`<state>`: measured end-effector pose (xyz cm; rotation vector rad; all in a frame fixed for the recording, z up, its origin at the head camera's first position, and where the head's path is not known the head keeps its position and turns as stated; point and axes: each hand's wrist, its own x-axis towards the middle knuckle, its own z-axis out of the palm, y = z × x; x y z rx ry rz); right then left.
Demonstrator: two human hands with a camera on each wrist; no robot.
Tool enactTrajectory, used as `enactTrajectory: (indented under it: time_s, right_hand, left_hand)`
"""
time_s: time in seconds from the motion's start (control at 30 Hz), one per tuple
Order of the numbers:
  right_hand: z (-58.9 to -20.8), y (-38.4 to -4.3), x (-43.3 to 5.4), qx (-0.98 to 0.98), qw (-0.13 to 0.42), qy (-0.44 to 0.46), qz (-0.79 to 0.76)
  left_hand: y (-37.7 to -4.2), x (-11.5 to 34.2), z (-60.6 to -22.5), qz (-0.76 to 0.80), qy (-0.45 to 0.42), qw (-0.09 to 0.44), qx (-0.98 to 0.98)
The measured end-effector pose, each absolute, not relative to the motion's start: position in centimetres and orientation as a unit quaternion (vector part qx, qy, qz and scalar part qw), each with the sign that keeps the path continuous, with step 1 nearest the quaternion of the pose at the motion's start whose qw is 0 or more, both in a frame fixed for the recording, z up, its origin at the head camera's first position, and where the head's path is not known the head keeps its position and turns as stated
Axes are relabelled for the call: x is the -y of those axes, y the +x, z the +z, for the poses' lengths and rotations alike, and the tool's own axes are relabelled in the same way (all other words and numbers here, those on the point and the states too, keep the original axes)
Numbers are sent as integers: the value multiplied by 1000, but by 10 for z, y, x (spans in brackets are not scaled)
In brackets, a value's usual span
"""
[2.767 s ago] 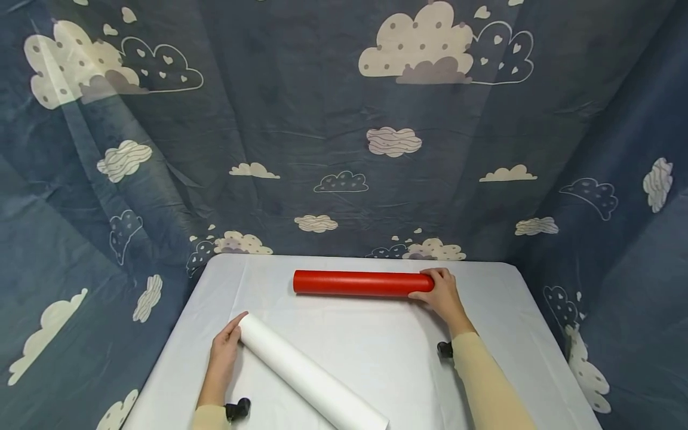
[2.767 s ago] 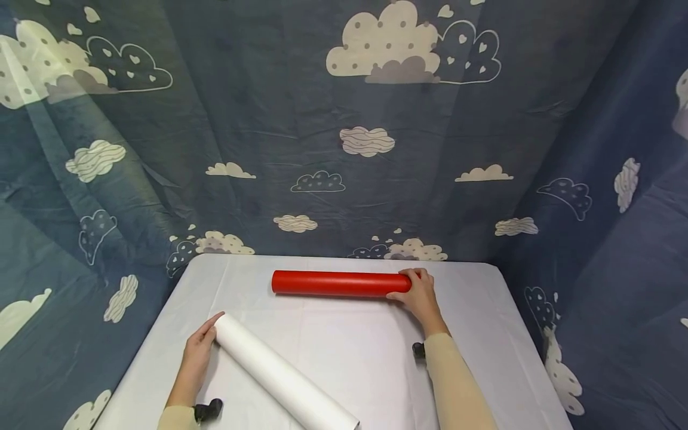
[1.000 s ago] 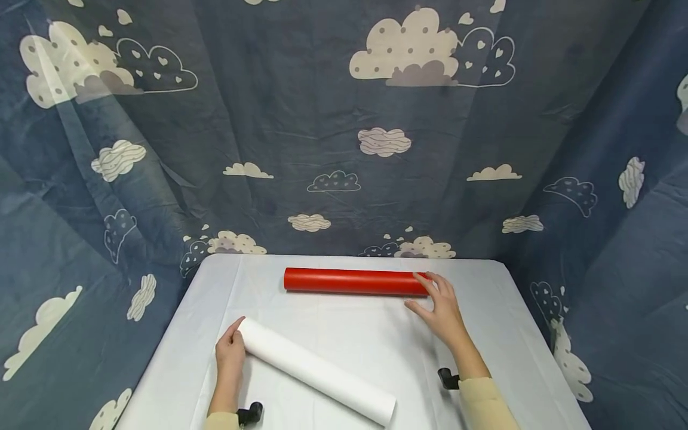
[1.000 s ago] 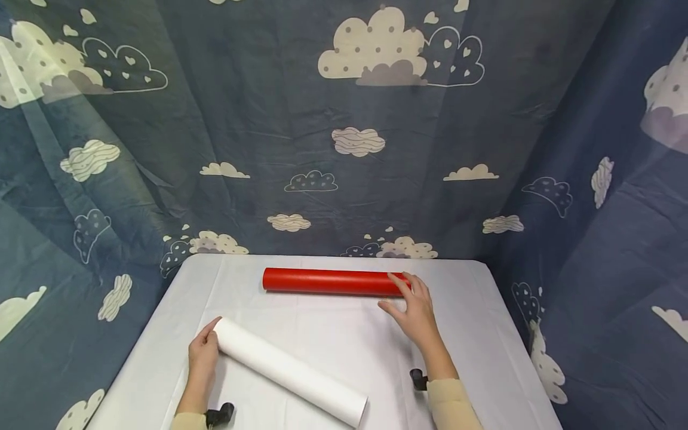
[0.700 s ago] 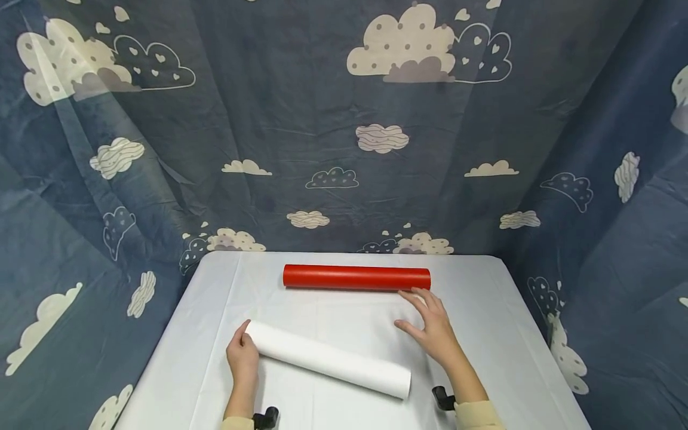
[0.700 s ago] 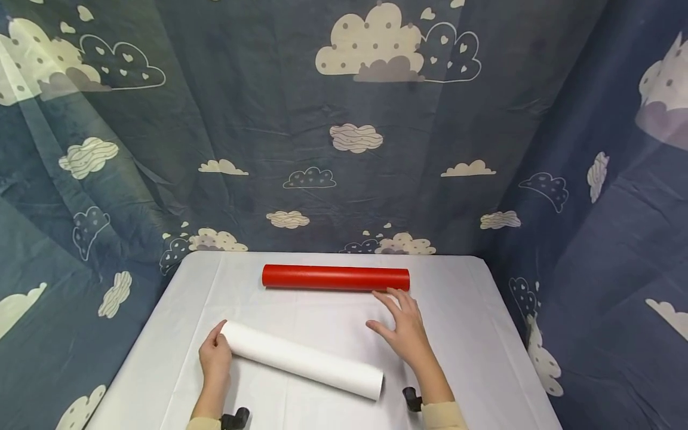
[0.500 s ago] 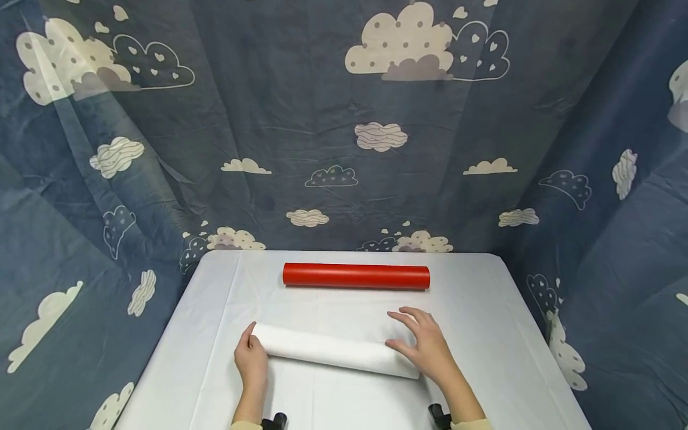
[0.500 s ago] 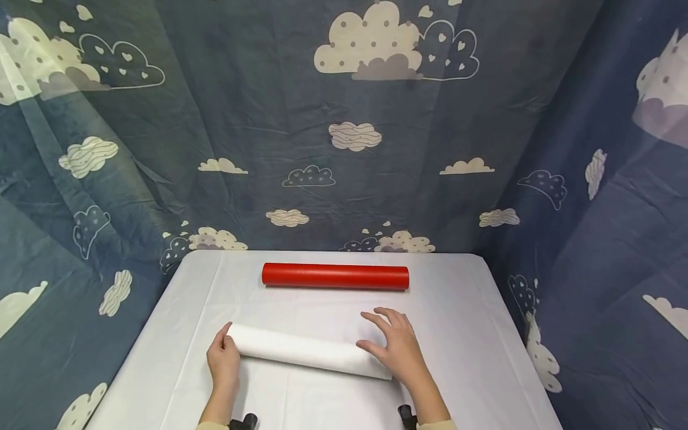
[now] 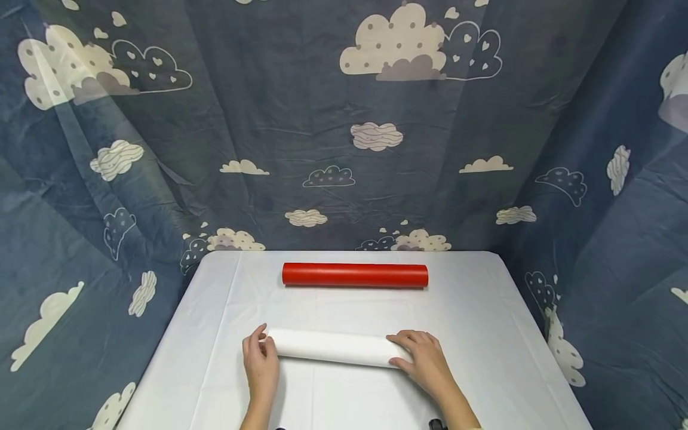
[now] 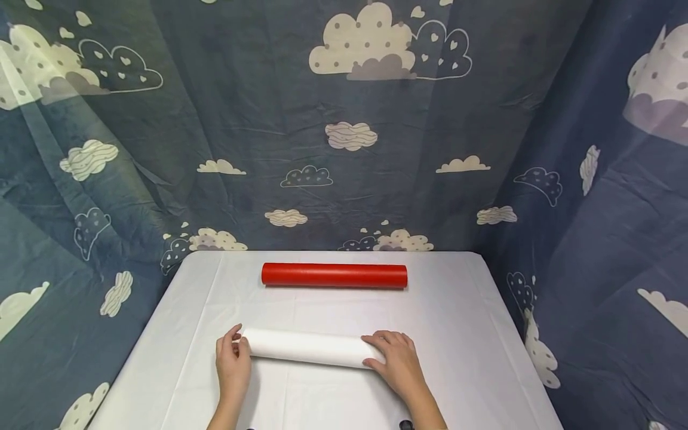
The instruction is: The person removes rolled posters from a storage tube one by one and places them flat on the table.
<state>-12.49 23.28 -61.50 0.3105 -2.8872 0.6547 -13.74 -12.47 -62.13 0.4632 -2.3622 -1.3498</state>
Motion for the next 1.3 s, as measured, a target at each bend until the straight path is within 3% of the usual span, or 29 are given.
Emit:
enactTrajectory:
  time_s: [0.13, 0.2, 0.27, 0.37, 0.43, 0.5, 0.67, 0.83, 1.03, 1.17, 1.3]
  right_hand:
    - [-615, -130, -233, 967, 88, 106, 214]
    - [-614, -132, -234, 967, 91, 106, 212]
    - [-613, -133, -234, 968, 90, 104, 211]
    - [-613, -136, -234, 968, 81, 103, 216]
    - [-613, -138, -232, 968, 76, 103, 218]
    - [-614, -140, -230, 967, 75, 108, 217]
    - [-616, -144, -228, 967, 100, 120, 201]
    - [-620, -149, -227, 959, 166, 128, 191]
    - [-624, -153, -216, 947, 242, 64, 200]
    - [-623, -152, -209, 949, 232, 20, 211]
    - [-621, -149, -204, 957, 179, -2, 229]
  left_hand:
    - [-150, 127, -612, -383, -1, 262, 886]
    - [-159, 125, -606, -331, -102, 253, 903]
    - [-168, 121, -599, -298, -177, 198, 917]
    - [-177, 113, -591, -268, -230, 72, 933]
    - [-180, 109, -589, -253, -238, 9, 938]
    - [-183, 107, -589, -237, -244, -21, 940]
    - [-183, 107, -589, -208, -256, -34, 943]
    - [-181, 105, -587, -202, -245, -45, 947]
    - [-179, 103, -583, -217, -216, -59, 950]
    - [-181, 100, -581, -215, -209, -63, 952]
    - [-182, 98, -577, -217, -199, -81, 952]
